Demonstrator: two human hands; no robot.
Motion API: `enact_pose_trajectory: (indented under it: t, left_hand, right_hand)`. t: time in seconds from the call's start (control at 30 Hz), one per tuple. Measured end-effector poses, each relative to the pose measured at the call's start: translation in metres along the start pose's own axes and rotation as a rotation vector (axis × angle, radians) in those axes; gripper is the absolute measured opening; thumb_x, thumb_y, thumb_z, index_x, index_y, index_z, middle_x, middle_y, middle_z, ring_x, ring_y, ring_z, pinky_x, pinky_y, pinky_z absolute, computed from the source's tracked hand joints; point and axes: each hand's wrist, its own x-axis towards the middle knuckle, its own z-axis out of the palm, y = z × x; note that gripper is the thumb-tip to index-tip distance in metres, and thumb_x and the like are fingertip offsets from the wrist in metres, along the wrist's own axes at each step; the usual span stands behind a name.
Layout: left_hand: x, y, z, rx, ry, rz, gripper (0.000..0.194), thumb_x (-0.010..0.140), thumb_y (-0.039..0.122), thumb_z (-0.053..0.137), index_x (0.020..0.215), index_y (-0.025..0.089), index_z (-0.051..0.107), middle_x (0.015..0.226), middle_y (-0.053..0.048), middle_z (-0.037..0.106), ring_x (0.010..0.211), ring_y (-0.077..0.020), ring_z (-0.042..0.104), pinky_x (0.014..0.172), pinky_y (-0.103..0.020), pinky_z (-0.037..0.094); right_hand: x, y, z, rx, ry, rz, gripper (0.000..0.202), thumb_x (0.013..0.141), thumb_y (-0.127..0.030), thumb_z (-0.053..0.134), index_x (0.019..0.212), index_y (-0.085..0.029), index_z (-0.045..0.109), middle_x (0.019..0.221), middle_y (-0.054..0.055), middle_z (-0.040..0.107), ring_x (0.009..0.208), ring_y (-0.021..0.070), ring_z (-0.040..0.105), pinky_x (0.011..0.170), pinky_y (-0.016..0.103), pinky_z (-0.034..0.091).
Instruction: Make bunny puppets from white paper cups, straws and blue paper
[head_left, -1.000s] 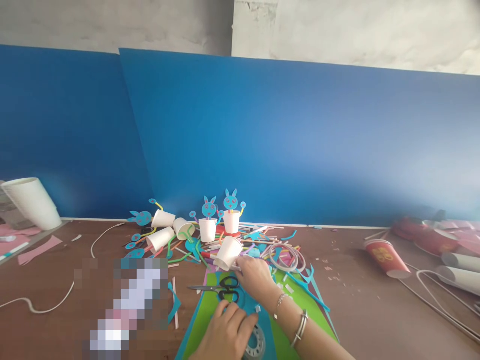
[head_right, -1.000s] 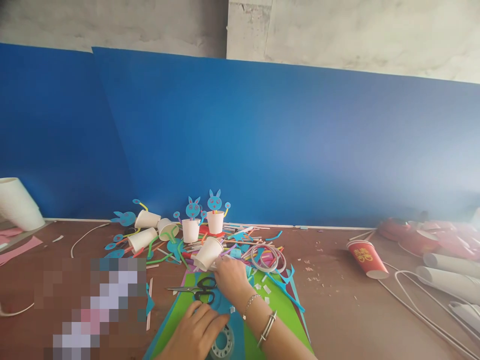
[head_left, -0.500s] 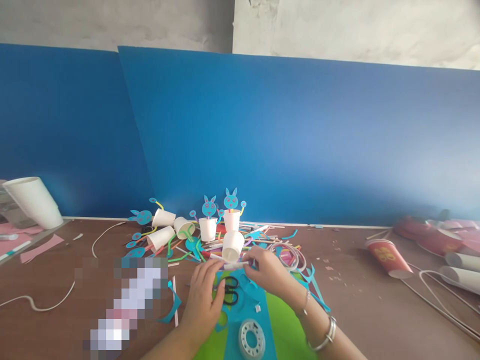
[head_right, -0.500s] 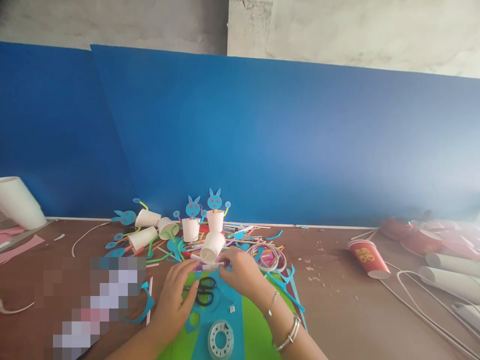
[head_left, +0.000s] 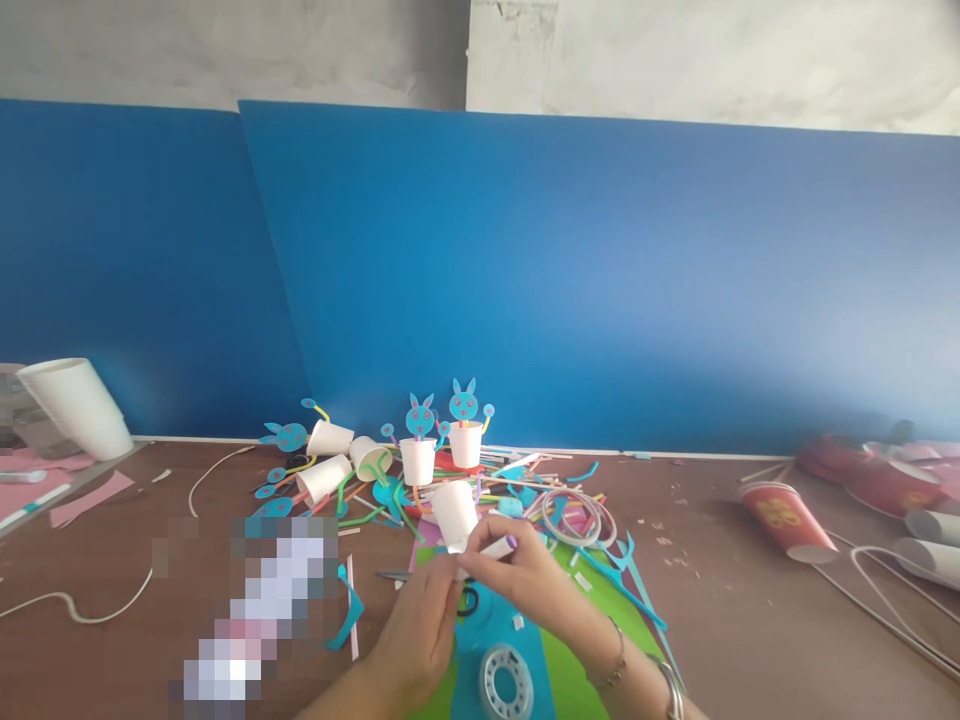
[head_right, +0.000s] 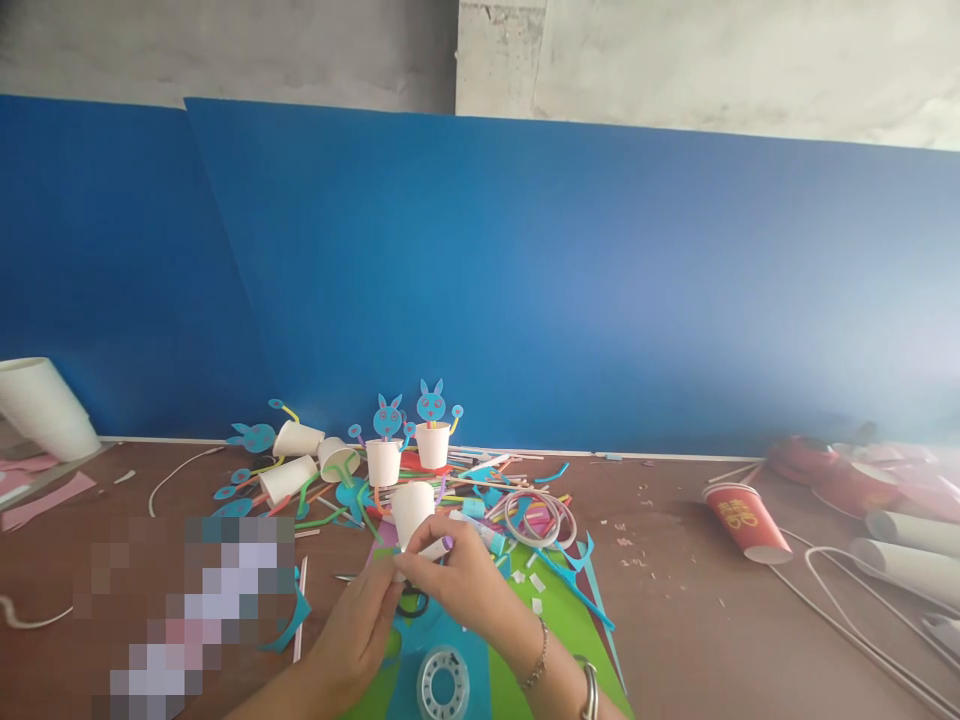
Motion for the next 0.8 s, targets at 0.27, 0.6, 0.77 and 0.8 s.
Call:
enact_pose_trajectory:
  t: [0.27, 0.6, 0.77, 0.8]
  left_hand:
    - [0.004, 0.005, 0.0, -0.014, -0.073, -0.094, 0.033, 0.099, 0.034, 0.026, 0.115, 0.023, 0.052, 0.089, -0.006, 0.065, 0.08, -0.0202, 0.061, 0.07, -0.03, 0.047]
    - [0.052, 0.004, -0.069, 0.664, -0.147, -0.482, 0.032, 0.098, 0.04, 0.032, 0.12, 0.029, 0.054, 0.089, 0.001, 0.067, 0.077, -0.0149, 0.066, 0.065, -0.023, 0.045]
    - [0.098, -0.032, -0.112, 0.904, -0.193, -0.607, 0.025, 0.096, 0.02, 0.041, 0.107, 0.017, 0.063, 0.111, -0.012, 0.062, 0.085, -0.0212, 0.066, 0.074, -0.035, 0.05]
    - [0.104, -0.039, -0.114, 0.928, -0.22, -0.622, 0.021, 0.095, 0.024, 0.049, 0.109, 0.016, 0.062, 0.112, -0.011, 0.062, 0.088, -0.0209, 0.065, 0.077, -0.038, 0.052]
  right_hand:
    - [0.005, 0.013, 0.003, 0.137, -0.09, -0.024, 0.025, 0.082, -0.037, 0.06, 0.067, -0.018, 0.056, 0.064, -0.002, 0.052, 0.061, 0.0122, 0.045, 0.057, 0.025, 0.036]
    - [0.01, 0.002, -0.025, 0.199, 0.096, 0.076, 0.033, 0.077, -0.048, 0.062, 0.063, -0.021, 0.049, 0.044, -0.009, 0.034, 0.043, 0.0082, 0.026, 0.044, 0.025, 0.017]
    - [0.01, -0.004, -0.041, 0.202, 0.167, 0.027, 0.037, 0.076, -0.051, 0.063, 0.061, -0.02, 0.049, 0.042, -0.009, 0.034, 0.043, 0.0079, 0.026, 0.045, 0.025, 0.018]
    - [0.009, -0.005, -0.042, 0.192, 0.161, 0.021, 0.038, 0.077, -0.051, 0.063, 0.06, -0.02, 0.049, 0.043, -0.009, 0.035, 0.043, 0.0079, 0.026, 0.045, 0.025, 0.018]
